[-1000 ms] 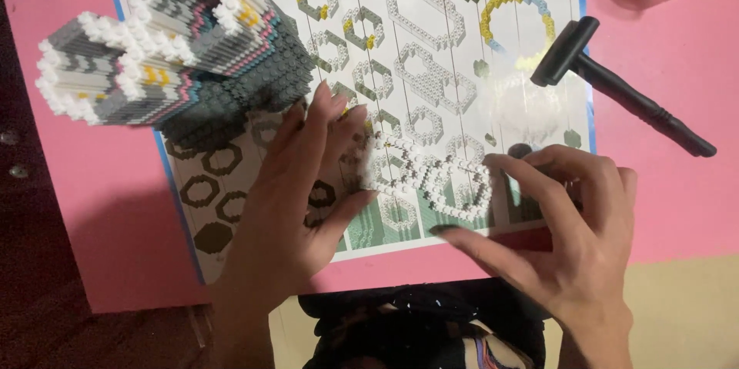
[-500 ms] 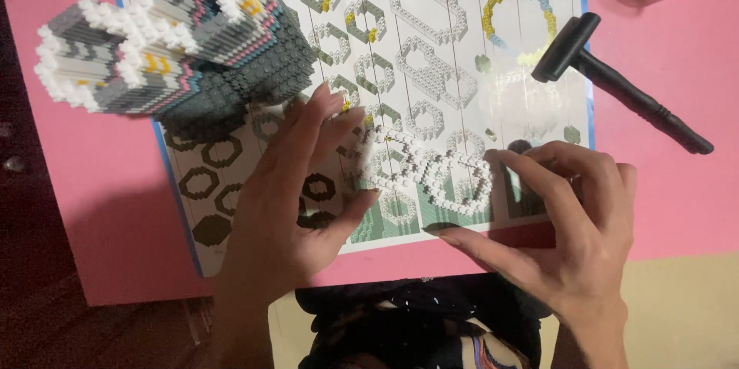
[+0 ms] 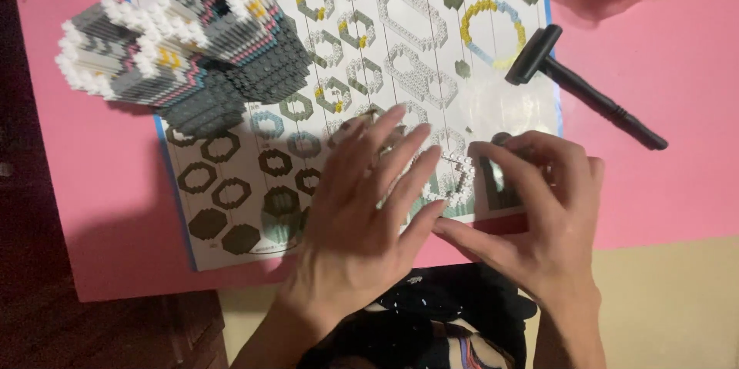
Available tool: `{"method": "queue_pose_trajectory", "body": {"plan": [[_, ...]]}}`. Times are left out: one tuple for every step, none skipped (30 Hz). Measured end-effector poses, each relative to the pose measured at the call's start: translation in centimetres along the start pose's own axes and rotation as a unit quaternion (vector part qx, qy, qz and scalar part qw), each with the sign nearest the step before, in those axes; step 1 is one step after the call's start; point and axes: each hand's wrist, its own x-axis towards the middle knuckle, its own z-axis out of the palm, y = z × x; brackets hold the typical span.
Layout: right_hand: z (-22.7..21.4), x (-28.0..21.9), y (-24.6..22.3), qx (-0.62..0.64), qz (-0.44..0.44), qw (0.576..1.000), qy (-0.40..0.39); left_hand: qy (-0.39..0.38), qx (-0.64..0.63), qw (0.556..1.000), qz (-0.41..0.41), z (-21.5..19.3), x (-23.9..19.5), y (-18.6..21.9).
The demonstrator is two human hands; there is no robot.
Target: The person assembles small white micro beads into a square ring by hand, following a printed instruction sheet. They repeatedly pick beads from a plastic bag and attach them to the growing structure, then place the completed ring onto a larger multi-colored bead assembly.
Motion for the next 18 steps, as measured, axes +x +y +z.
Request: {"method": "queue_pose_trajectory", "body": {"plan": [[0.0, 0.2, 0.0, -0.003, -0.011, 1.0, -0.015, -0.008, -0.017, 1.0, -0.008, 0.3, 0.2, 0.3], [-0.1, 0.3, 0.0, -0.007, -0.022, 0.999, -0.03, -0.016, -0.034, 0.999, -0.015, 0.5, 0.5, 0.5], [-0.1, 0.4, 0.1, -0.008, -0.026, 0.999, -0.026, -0.011, -0.032, 0.999, -0.013, 0.1, 0.7, 0.8], [0.0, 0.4, 0.2, -0.002, -0.029, 0.999, -0.015, 0.022, -0.048, 0.999, -0.004, -0.3, 0.8, 1.1], [0.0, 0.3, 0.3, 0.004, -0.031, 0.999, -0.006, 0.053, -0.064, 0.997, 0.004, -0.7, 0.9, 1.4], [-0.2, 0.1, 0.2, 0.003, -0.035, 0.999, -0.003, 0.057, -0.063, 0.996, 0.006, -0.7, 0.4, 1.8], [-0.5, -0.2, 0.1, 0.025, -0.036, 0.999, 0.007, 0.111, -0.097, 0.988, -0.038, -0.8, 0.0, 2.2], [-0.7, -0.4, 0.0, 0.047, -0.038, 0.998, 0.017, 0.165, -0.131, 0.974, -0.081, -0.8, -0.5, 2.5], [-1.1, -0.4, -0.5, 0.047, -0.04, 0.998, 0.02, 0.168, -0.129, 0.974, -0.079, -1.1, -1.1, 3.3], [-1.4, -0.4, -1.0, 0.073, -0.042, 0.996, 0.033, 0.177, -0.207, 0.945, -0.18, -1.2, -1.8, 4.0], [-1.8, -0.5, -1.5, 0.099, -0.042, 0.993, 0.043, 0.179, -0.283, 0.9, -0.281, -1.5, -2.6, 4.8], [-2.1, -0.7, -2.2, 0.101, -0.043, 0.993, 0.043, 0.18, -0.281, 0.9, -0.281, -2.0, -2.8, 5.6], [-2.3, -1.0, -3.0, 0.131, -0.026, 0.99, 0.04, 0.146, -0.347, 0.851, -0.367, -2.6, -3.0, 6.4], [-2.6, -1.4, -3.8, 0.16, -0.009, 0.986, 0.036, 0.111, -0.407, 0.788, -0.448, -3.1, -3.4, 7.2], [-2.5, -1.6, -4.4, 0.162, -0.007, 0.986, 0.033, 0.11, -0.407, 0.787, -0.451, -3.1, -3.8, 7.1], [-2.5, -1.9, -5.0, 0.175, 0.007, 0.984, 0.034, 0.062, -0.436, 0.757, -0.483, -3.1, -4.2, 7.0], [-2.4, -2.1, -5.7, 0.187, 0.021, 0.981, 0.036, 0.015, -0.465, 0.722, -0.512, -3.2, -4.6, 6.9], [-2.3, -2.3, -5.8, 0.188, 0.023, 0.981, 0.033, 0.015, -0.465, 0.72, -0.515, -3.2, -4.3, 6.8]]}}
